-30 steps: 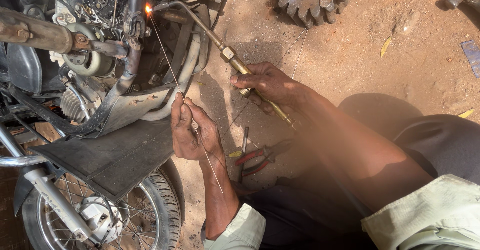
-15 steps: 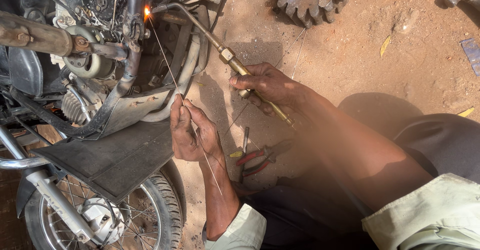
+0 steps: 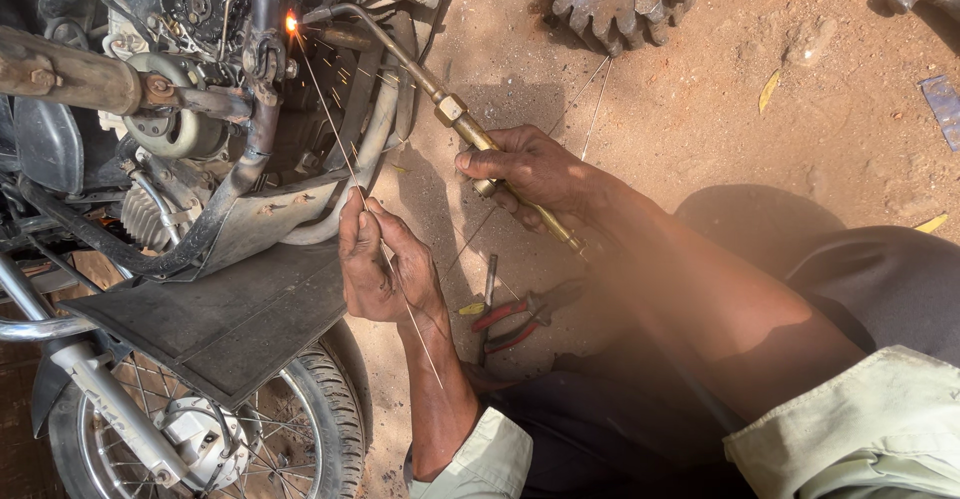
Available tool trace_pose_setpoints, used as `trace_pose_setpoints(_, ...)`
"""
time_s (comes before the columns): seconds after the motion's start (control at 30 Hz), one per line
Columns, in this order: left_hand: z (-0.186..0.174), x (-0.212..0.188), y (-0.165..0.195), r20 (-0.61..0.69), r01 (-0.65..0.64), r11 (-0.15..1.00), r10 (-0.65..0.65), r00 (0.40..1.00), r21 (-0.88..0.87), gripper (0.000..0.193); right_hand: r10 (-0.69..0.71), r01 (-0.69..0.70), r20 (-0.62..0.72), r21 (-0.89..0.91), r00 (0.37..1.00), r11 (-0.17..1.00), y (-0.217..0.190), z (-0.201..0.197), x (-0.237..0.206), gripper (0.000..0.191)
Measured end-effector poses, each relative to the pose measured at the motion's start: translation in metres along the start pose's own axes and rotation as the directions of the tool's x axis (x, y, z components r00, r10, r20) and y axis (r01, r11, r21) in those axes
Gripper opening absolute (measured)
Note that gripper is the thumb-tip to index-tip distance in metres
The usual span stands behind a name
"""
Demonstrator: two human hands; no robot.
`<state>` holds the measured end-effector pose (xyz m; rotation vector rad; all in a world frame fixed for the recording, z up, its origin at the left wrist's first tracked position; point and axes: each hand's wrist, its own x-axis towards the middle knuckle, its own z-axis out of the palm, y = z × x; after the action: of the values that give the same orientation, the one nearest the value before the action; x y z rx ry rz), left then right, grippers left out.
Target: The person sits on the ground beside a motorcycle and uses a gas torch to heat a thin metal rod held against the motorcycle frame area, producing sparks and flame at the contact point while steadying the rod with the other hand.
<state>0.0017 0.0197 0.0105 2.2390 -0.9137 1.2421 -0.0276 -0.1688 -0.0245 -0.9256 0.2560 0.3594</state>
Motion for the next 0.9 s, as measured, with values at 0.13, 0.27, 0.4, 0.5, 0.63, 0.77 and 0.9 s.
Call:
trace_pose_setpoints(0.13, -0.0007, -0.0014, -0.0011, 0.017, -0.008, 1.000, 0.008, 1.000, -0.008, 0.019, -0.017, 0.017, 0.000, -0.014, 1.000, 1.000, 0.0008, -0.0003, 0.0010, 0.033)
trace_pose_setpoints(0.27, -0.0004, -0.0024, -0.0009, 0.009, -0.002, 1.000, 0.002, 1.000, -0.024, 0.017, -0.024, 0.024, 0.008, -0.006, 1.000, 1.000, 0.0019, -0.0013, 0.0027, 0.034)
trace_pose_setpoints(0.4, -0.0002, -0.0014, -0.0003, -0.007, -0.003, 1.000, 0.003, 1.000, -0.013, 0.016, -0.017, 0.017, -0.003, -0.018, 1.000, 1.000, 0.0015, -0.0015, 0.0032, 0.032)
trace_pose_setpoints(0.5, -0.0003, 0.0002, -0.0001, -0.005, -0.005, 1.000, 0.005, 1.000, -0.008, 0.016, -0.022, 0.022, 0.010, -0.022, 1.000, 1.000, 0.0008, -0.0009, 0.0023, 0.034)
trace_pose_setpoints(0.63, -0.0013, 0.0016, 0.0010, -0.010, -0.005, 1.000, 0.005, 1.000, 0.008, 0.015, -0.021, 0.021, 0.007, -0.006, 1.000, 1.000, 0.0005, -0.0010, 0.0007, 0.032)
trace_pose_setpoints(0.77, -0.0015, 0.0030, 0.0011, -0.013, -0.016, 1.000, 0.017, 1.000, 0.013, 0.015, -0.013, 0.013, 0.025, -0.009, 1.000, 1.000, 0.0013, -0.0011, 0.0015, 0.032)
trace_pose_setpoints(0.9, -0.0020, 0.0021, 0.0016, -0.008, 0.001, 1.000, 0.000, 1.000, 0.028, 0.015, -0.046, 0.045, 0.048, 0.019, 0.998, 0.999, 0.0030, -0.0022, 0.0015, 0.033)
